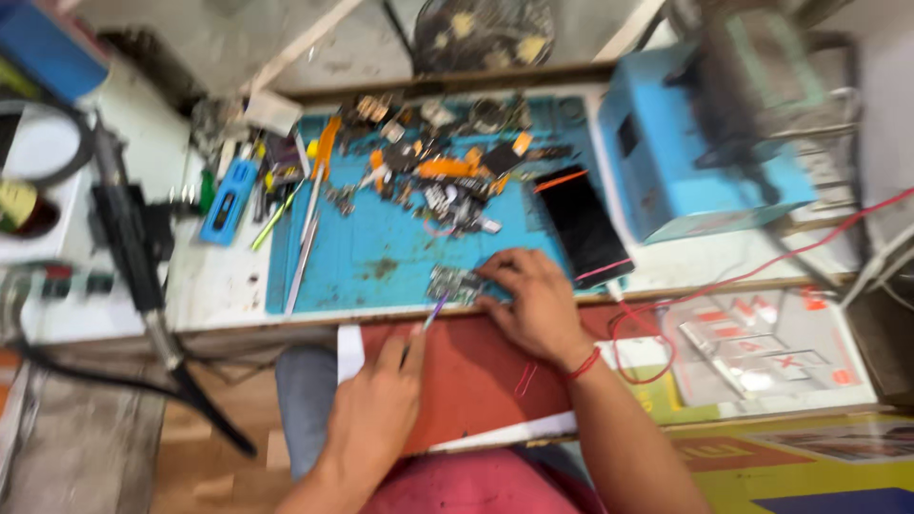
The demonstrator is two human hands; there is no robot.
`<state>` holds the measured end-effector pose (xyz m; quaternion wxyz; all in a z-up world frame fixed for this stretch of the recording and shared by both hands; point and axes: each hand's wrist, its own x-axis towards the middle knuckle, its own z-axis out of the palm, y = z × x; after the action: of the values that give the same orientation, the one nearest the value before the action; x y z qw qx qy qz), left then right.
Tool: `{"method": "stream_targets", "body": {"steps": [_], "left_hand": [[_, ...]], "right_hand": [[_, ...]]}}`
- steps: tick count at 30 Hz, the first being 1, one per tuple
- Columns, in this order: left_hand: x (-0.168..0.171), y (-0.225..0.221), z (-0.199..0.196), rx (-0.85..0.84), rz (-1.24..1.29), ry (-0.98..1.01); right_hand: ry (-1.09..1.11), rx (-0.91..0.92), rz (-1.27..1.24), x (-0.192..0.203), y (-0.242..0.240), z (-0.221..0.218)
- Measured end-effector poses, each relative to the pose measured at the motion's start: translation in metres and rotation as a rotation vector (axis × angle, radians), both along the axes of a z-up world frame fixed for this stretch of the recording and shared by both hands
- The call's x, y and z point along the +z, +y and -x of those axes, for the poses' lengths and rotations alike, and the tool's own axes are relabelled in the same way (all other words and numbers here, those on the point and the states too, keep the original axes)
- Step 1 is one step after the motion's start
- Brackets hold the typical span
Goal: The person cleans a small circuit board using a brush and a thin tool, then wipes it down on a red surface at a workbench filled with disassembled phone parts.
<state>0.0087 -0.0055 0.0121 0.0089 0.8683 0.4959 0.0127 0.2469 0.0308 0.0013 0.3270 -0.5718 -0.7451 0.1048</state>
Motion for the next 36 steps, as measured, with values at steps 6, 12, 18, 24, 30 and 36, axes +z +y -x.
{"method": "stream_targets", "body": {"steps": [6,12,18,24,30,36], "left_hand": [[-0.009,0.023,0.005,0.051,0.01,0.037],[-0.026,0.01,0.01,-0.025,-0.085,-0.094],[-0.028,0.034,-0.001,-0.071,-0.076,0.045],[-0.025,-0.025,0.021,-0.064,0.01,-0.173],[-0.046,-0.031,0.022,0.146,0.312,-1.113],[-0.067,-0.045,-0.028,0.169,0.843,-1.642]], "right_hand": [[-0.001,0.026,0.036,0.002,0.002,-0.002],[0.017,0.019,0.006,0.002,0.002,-0.002],[0.043,0.008,0.046,0.002,0.003,0.0],[-0.028,-0.02,-0.001,-0.007,0.002,-0.003],[-0.002,-0.006,-0.069,0.004,-0.008,0.007],[0.769,0.157,0.371,-0.023,-0.079,0.043]]}}
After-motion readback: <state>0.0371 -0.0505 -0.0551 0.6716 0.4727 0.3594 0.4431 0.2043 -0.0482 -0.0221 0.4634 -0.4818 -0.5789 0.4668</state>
